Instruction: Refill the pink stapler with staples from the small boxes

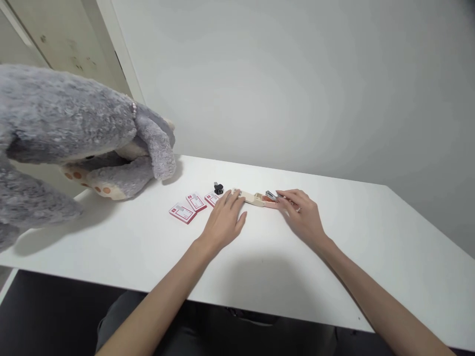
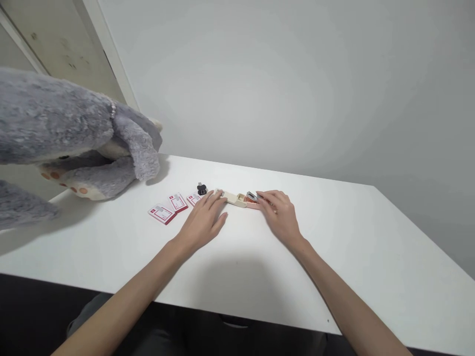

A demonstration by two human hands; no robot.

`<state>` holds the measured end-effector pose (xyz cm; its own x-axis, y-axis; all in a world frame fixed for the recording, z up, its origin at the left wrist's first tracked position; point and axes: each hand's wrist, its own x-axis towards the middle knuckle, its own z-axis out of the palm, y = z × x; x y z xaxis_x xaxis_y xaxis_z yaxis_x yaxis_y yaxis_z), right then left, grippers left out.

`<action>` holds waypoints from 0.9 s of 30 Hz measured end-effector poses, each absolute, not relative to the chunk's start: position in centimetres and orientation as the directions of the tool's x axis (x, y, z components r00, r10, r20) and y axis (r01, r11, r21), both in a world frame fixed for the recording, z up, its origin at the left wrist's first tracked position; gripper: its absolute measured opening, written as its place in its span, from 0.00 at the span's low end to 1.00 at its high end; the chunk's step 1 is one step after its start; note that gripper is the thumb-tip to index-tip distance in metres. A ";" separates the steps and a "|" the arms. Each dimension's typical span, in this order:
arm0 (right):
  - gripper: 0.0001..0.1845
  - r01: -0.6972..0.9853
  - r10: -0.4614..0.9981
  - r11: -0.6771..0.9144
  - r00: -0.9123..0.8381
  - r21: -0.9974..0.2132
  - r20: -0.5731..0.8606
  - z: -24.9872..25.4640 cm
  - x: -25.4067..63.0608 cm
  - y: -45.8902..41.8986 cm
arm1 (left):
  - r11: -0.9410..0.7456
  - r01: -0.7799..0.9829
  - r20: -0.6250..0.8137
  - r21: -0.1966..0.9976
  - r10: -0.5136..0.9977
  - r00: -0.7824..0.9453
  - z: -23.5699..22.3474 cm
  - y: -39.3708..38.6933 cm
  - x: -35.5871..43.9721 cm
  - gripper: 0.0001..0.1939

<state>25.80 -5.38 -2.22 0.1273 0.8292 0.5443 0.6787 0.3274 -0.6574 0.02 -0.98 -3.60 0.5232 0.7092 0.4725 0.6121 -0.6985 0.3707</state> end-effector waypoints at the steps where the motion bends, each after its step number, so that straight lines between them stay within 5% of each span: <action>1: 0.15 0.698 0.821 0.329 0.121 -0.636 0.557 -2.3 25.9 -5.3 | -0.700 0.617 0.465 0.361 0.708 0.532 -3.6 -1.0 0.0 0.21; 15: 0.12 0.851 0.710 0.354 0.025 -0.388 0.703 -2.1 26.9 -4.9 | -0.744 0.601 0.410 0.290 0.665 0.625 -3.2 -1.6 0.1 0.20; 27: 0.12 0.847 0.770 0.319 0.029 -0.425 0.637 -2.5 27.8 -4.4 | -0.762 0.606 0.436 0.228 0.636 0.636 -3.2 -1.9 0.3 0.15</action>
